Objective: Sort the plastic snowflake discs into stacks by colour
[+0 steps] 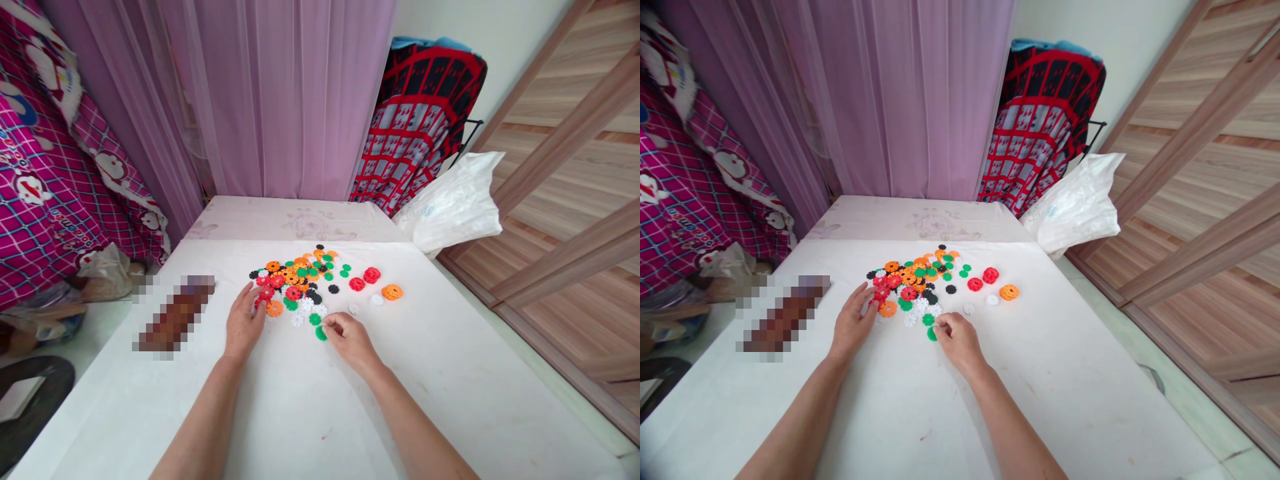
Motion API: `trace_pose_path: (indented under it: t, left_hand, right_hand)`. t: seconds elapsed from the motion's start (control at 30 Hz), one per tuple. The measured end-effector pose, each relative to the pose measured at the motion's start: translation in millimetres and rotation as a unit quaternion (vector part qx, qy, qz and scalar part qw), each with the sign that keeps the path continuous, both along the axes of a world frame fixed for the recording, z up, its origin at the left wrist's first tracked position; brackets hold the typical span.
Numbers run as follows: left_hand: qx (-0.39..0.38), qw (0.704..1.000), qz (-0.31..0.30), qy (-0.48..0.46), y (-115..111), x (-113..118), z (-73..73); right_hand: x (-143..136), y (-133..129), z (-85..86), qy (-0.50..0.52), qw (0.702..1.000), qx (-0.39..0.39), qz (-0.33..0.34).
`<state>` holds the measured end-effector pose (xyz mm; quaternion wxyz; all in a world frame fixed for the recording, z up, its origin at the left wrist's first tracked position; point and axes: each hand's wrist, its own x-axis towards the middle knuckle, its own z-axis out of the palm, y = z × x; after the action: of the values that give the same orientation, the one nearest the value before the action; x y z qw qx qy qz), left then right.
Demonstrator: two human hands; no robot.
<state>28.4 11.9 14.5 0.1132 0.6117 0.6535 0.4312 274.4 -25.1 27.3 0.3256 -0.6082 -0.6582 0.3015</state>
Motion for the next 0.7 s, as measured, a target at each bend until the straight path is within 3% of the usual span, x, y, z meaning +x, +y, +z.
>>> trace_pose_path:
  t: [0.23,0.43,0.6,0.7]
  left_hand:
    - [-0.011,1.0,-0.004,0.005,0,0,0.4]
    - [-0.025,1.0,-0.005,0.002,-1,0,2.1]
    - [-0.018,1.0,-0.008,0.009,0,0,0.6]
    - [-0.016,1.0,-0.009,0.009,0,0,1.2]
  right_hand:
    - [-9,-9,4.9,-0.155,0.987,0.032,0.02]
    - [-7,-7,8.4,-0.172,0.984,0.019,0.048]
    - [-6,3,25.7,-0.22,0.975,0.02,0.038]
    - [-12,15,39.9,-0.311,0.948,0.023,0.069]
